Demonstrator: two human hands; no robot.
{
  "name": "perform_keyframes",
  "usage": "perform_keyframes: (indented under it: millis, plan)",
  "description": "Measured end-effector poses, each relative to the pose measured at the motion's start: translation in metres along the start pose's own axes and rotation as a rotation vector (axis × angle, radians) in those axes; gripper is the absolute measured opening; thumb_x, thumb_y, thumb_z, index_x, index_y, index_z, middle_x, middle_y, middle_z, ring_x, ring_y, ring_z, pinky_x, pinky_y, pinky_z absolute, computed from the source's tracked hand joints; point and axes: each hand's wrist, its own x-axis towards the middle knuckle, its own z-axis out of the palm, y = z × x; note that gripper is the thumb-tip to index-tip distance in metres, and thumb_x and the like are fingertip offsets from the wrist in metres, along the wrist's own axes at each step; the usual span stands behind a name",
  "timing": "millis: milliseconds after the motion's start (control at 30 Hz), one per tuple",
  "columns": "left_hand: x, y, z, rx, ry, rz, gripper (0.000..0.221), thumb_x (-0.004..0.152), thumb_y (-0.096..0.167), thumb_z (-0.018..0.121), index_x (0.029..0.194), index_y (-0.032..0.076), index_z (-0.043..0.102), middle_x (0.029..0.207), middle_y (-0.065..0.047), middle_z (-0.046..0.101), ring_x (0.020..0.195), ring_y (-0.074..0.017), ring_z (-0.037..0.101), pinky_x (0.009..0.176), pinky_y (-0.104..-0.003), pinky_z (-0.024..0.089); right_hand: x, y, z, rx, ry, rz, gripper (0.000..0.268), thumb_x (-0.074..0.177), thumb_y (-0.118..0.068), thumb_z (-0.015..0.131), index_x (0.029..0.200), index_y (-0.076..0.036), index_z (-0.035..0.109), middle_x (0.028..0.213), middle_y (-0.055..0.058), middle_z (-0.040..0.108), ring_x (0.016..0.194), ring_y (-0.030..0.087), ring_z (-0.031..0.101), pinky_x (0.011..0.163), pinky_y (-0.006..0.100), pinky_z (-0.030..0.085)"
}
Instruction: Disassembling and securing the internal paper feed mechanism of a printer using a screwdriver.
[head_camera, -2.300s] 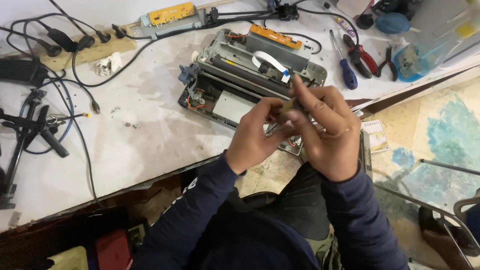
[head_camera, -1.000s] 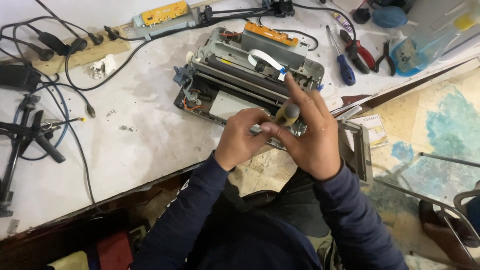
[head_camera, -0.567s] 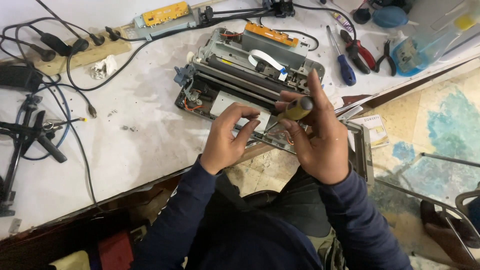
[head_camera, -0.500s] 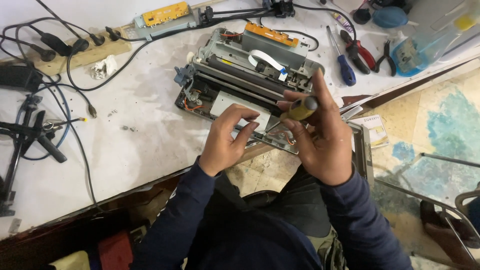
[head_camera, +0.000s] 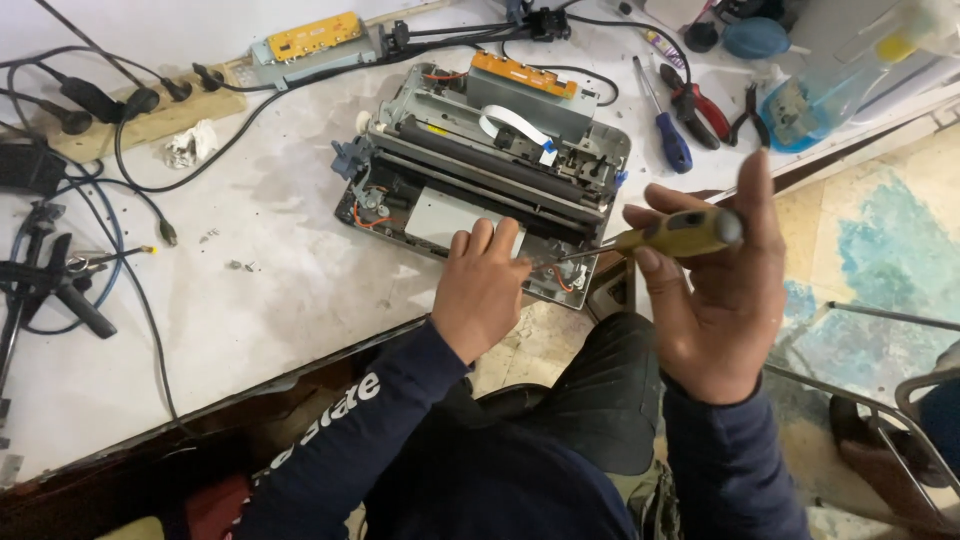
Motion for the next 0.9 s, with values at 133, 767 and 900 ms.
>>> perform_keyframes:
  millis: [133, 767, 900]
  plan:
    - [0.004, 0.007, 0.003, -0.002, 0.078, -0.024, 0.017, 0.089, 0.004, 0.067, 0.074, 0.010, 0.069, 0.109, -0.007, 0.050, 0.105, -0.0312, 0.047, 0.085, -0.044, 0.044, -0.002, 0.001, -0.010, 0.040, 0.060, -0.044, 0.081, 0.108, 0.018, 0.058, 0.170, -0.011, 0.016, 0.140, 0.038, 0.059, 0.129, 0.046, 0.068, 0.119, 0.057, 0.064]
    - [-0.048, -0.029, -0.023, -0.578, 0.443, -0.103, 0.012, 0.106, 0.005, 0.051, 0.105, -0.004, 0.059, 0.107, -0.015, 0.048, 0.094, -0.0304, 0.053, 0.087, -0.044, 0.051, -0.014, 0.053, -0.010, 0.193, 0.219, -0.129, 0.092, 0.115, 0.030, 0.060, 0.177, -0.027, 0.022, 0.151, 0.055, 0.059, 0.138, 0.063, 0.067, 0.116, 0.074, 0.071]
    - [-0.046, -0.026, -0.015, -0.656, 0.421, -0.101, 0.014, 0.109, 0.009, 0.048, 0.110, -0.001, 0.059, 0.110, -0.015, 0.049, 0.095, -0.0311, 0.055, 0.083, -0.044, 0.049, -0.015, 0.022, 0.003, 0.045, 0.232, -0.074, 0.085, 0.122, 0.022, 0.058, 0.177, -0.029, 0.020, 0.189, 0.003, 0.024, 0.135, 0.058, 0.062, 0.122, 0.074, 0.069]
